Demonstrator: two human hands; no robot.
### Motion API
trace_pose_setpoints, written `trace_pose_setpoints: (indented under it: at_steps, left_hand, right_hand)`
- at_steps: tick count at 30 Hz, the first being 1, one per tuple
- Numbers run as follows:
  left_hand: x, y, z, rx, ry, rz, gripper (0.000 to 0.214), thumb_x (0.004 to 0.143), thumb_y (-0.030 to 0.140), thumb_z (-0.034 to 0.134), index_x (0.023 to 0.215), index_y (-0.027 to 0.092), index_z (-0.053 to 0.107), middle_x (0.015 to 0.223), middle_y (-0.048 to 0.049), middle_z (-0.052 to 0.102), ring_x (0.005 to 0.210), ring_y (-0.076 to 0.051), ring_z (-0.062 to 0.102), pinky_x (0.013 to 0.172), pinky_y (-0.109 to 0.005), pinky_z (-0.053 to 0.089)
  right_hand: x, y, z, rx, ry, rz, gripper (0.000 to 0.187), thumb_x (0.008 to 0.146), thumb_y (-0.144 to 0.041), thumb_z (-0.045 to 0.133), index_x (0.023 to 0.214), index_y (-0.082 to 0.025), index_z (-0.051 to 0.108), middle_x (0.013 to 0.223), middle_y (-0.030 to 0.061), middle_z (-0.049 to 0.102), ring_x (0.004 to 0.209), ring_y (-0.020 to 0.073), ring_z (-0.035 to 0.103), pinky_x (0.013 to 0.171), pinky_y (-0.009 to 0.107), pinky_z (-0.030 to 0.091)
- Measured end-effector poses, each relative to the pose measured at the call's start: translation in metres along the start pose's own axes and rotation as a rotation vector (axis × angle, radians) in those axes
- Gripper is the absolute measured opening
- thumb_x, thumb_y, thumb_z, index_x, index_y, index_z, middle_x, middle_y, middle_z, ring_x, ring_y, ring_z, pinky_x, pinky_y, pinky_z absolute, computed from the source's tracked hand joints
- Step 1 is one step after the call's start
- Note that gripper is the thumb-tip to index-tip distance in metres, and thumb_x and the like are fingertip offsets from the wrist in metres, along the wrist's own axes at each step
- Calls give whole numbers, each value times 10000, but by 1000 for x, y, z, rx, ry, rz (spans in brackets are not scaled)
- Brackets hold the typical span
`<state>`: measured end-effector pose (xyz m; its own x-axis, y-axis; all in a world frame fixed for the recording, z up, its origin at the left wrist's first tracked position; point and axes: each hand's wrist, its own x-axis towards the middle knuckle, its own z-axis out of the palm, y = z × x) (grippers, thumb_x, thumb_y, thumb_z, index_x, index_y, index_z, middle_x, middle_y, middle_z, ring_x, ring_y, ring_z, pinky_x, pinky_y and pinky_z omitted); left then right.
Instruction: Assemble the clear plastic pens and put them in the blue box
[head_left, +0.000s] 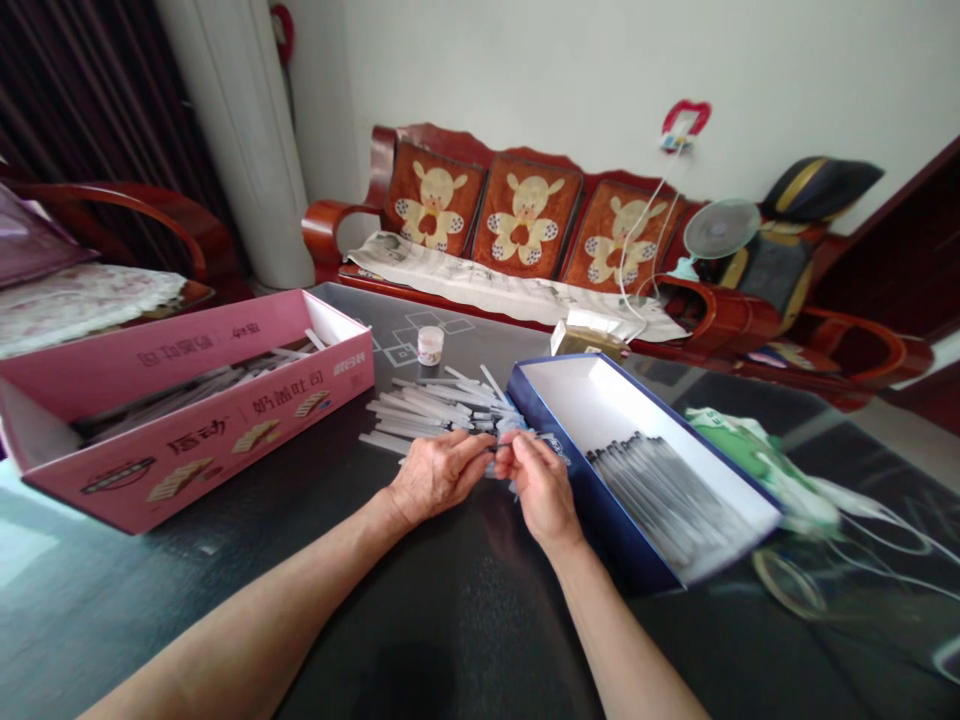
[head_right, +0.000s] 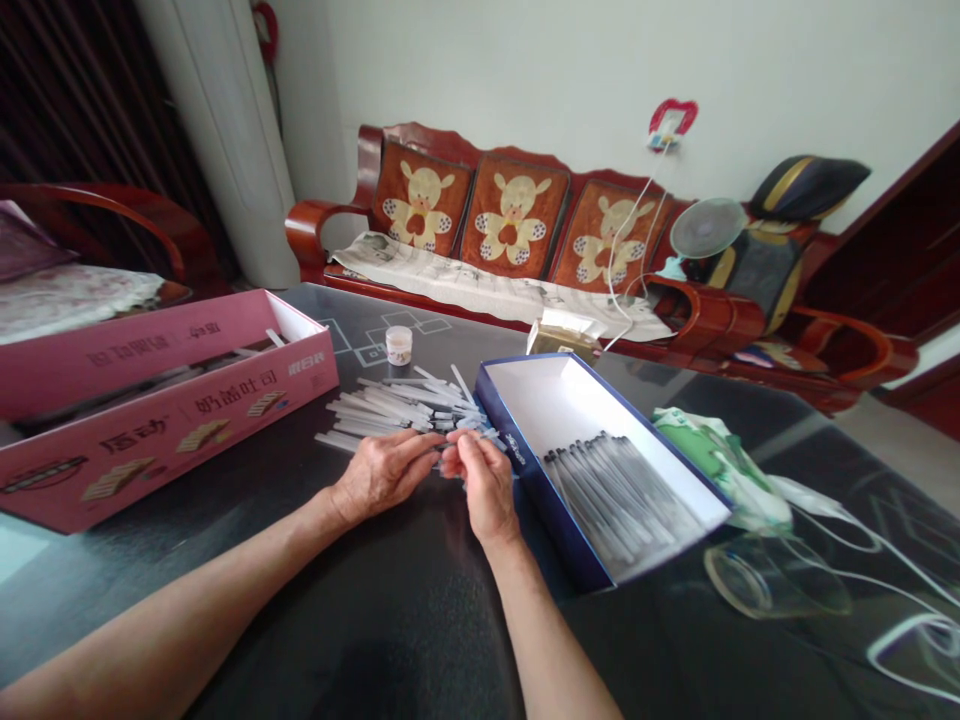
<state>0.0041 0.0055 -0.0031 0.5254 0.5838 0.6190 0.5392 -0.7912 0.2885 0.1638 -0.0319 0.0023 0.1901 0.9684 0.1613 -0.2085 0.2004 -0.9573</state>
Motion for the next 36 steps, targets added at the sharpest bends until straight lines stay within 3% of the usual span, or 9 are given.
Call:
trace_pose_setpoints:
  at_steps: [4, 9, 13, 16, 19, 21, 26, 31, 36]
  left_hand:
    - [1, 1, 0, 20, 37, -37, 265, 946, 322, 425, 1062, 206, 633, 731, -16, 618, 629, -107, 597, 561, -184, 425]
    - [2, 0, 1, 116, 27, -85, 258, 938, 322, 427, 948, 204, 657, 683, -9, 584, 603, -108, 575, 540, -191, 410]
    - [1, 0, 1, 133, 34, 28, 293, 952, 286, 397, 1165, 189, 574, 765, -22, 590, 672, -127, 576, 595, -210, 444]
    - [-1, -2, 1, 169, 39, 85, 355, 943, 214, 379, 1280, 185, 487, 808, -30, 586, 710, -141, 565, 626, -227, 456]
    - [-2, -7, 3, 252, 115, 5, 392, 934, 170, 368, 1313, 195, 462, 783, -24, 575, 723, -152, 557, 630, -235, 451]
    - [-3, -12, 5, 292, 177, -64, 388, 930, 165, 370, 1300, 199, 479, 768, -22, 571, 725, -153, 555, 623, -234, 444]
    - [-3, -17, 8, 278, 218, -134, 361, 931, 188, 381, 1263, 212, 521, 767, -21, 577, 731, -147, 566, 611, -223, 439]
    - [-3, -20, 9, 226, 252, -217, 349, 941, 217, 372, 1248, 216, 537, 768, -20, 578, 726, -143, 573, 591, -212, 437]
    - [-3, -20, 9, 169, 229, -268, 356, 941, 223, 363, 1257, 220, 528, 776, -19, 583, 738, -136, 586, 614, -204, 453]
  right_hand:
    - [-2, -4, 4, -147, -10, -48, 238, 772, -381, 679, 939, -212, 689, 963, 22, 669, 693, 111, 591, 576, 218, 482]
    - [4, -8, 4, 142, 147, 25, 271, 716, -370, 731, 903, -208, 620, 866, 7, 698, 719, 116, 647, 593, 211, 514]
    - [3, -3, 8, 163, 195, 123, 273, 669, -370, 763, 823, -199, 616, 826, 8, 711, 687, 129, 657, 594, 236, 530]
    - [-1, -2, 9, -134, 127, 9, 225, 753, -406, 683, 856, -205, 676, 835, 24, 708, 763, 174, 663, 653, 282, 535]
    - [-2, -4, 6, -612, -9, -260, 201, 846, -336, 571, 918, -213, 713, 918, 52, 693, 884, 199, 640, 810, 324, 502]
    - [0, -6, 6, -916, -49, -358, 194, 852, -263, 542, 912, -204, 717, 917, 69, 672, 891, 202, 624, 844, 329, 477]
    - [7, -7, 17, -1512, -115, -300, 156, 810, -294, 602, 816, -199, 726, 847, 93, 642, 844, 228, 604, 792, 345, 449]
    - [9, -6, 32, -1716, -109, -251, 179, 780, -358, 644, 760, -200, 727, 861, 116, 644, 888, 269, 590, 779, 382, 418]
    - [14, -5, 32, -1619, -132, -270, 99, 754, -251, 639, 725, -191, 713, 830, 111, 645, 839, 260, 597, 746, 374, 427]
